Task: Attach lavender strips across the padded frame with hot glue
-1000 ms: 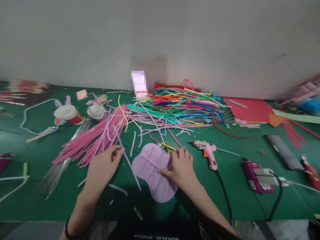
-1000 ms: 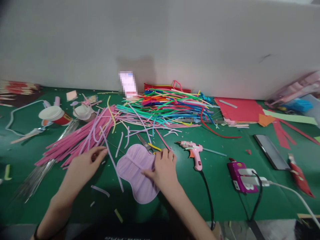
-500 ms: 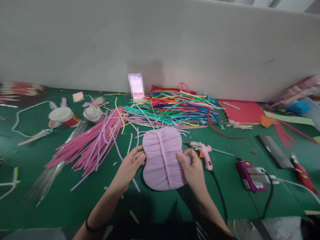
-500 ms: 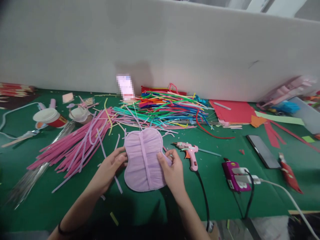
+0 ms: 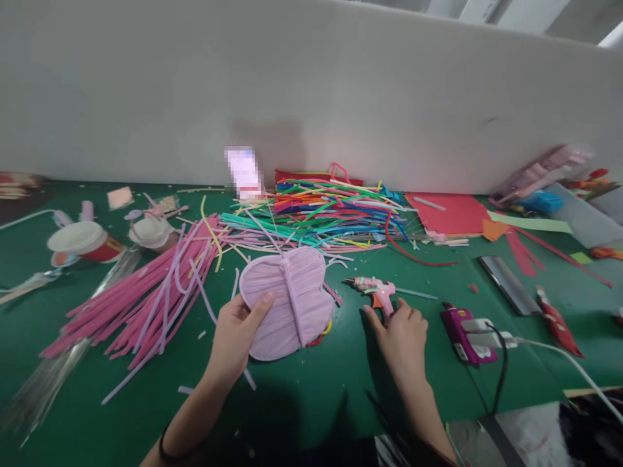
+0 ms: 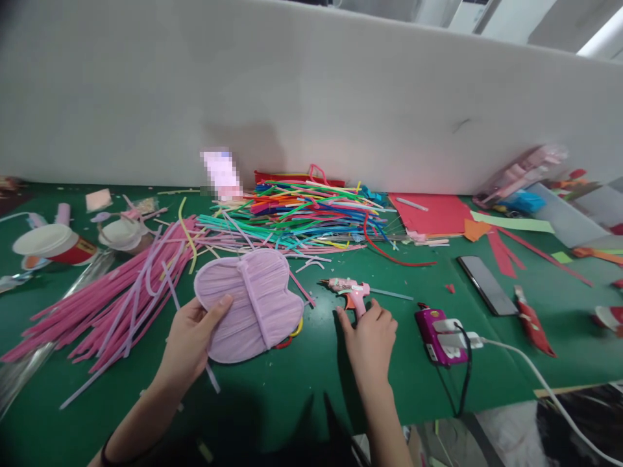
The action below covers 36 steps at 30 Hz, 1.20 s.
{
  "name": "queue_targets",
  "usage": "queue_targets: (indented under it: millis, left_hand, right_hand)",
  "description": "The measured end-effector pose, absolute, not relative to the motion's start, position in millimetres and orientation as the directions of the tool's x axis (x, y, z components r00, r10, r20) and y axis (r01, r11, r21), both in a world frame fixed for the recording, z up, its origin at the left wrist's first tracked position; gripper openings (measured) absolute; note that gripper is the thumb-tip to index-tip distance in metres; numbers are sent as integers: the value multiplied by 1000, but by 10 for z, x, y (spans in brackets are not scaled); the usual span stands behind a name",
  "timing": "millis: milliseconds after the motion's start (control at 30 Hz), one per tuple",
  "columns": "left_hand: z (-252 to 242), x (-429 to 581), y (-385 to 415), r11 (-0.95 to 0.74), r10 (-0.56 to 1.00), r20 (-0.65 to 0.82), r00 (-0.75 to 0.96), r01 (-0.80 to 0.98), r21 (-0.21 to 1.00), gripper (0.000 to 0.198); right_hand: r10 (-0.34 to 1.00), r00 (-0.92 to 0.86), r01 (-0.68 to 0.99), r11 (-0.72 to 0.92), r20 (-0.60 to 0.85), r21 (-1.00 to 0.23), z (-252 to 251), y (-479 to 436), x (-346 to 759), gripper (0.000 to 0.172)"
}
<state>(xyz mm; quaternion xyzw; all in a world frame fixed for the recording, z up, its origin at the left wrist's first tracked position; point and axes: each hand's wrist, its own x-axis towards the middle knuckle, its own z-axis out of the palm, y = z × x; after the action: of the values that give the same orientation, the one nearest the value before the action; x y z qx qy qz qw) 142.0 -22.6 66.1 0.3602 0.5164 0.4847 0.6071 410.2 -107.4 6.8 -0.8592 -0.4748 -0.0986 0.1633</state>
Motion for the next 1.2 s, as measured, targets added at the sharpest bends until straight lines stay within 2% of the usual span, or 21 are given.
queue_targets:
  millis: [33, 100, 200, 333, 467, 533, 767, 967, 1200]
  left_hand:
    - [654, 1437, -234, 265, 962, -271, -5, -196, 944, 50]
    - [637, 1458, -251, 258, 965, -262, 0, -162, 952, 49]
    - [620, 1446, -265, 254, 967, -256, 5, -140, 957, 48]
    - [613, 1395, -254, 274, 961, -277, -16, -95, 957, 50]
    - [617, 1384, -234, 250, 968, -251, -24, -28, 968, 53]
    - [651, 1397, -236, 232, 973, -231, -21, 10, 973, 53]
    - [857, 1402, -310, 171, 985, -166, -44, 163, 972, 44]
    - [821, 1376, -308, 160, 987, -154, -45, 179, 971, 42]
    - [810, 1388, -307, 169, 986, -165, -35, 175, 970, 43]
  right_hand:
    - [803, 515, 857, -490, 299, -159, 17, -1055, 4122, 79]
    - [829, 490, 871, -453, 270, -189, -36, -1017, 4147, 71]
    - [799, 564, 801, -467, 209, -375, 23, -973, 4167, 59]
    - [621, 782, 516, -597, 53, -615, 309, -907, 4124, 52]
    - [574, 793, 504, -425, 207, -752, 652, -772, 3955, 54]
    - [595, 766, 533, -376, 244, -758, 792, -687, 3841, 53]
    - [704, 600, 680, -199, 380, -706, 956, -476, 3520, 33]
    - [702, 504, 789, -137, 504, -599, 818, -414, 3461, 41]
    - [725, 470, 787, -86, 503, -611, 759, -426, 3457, 45]
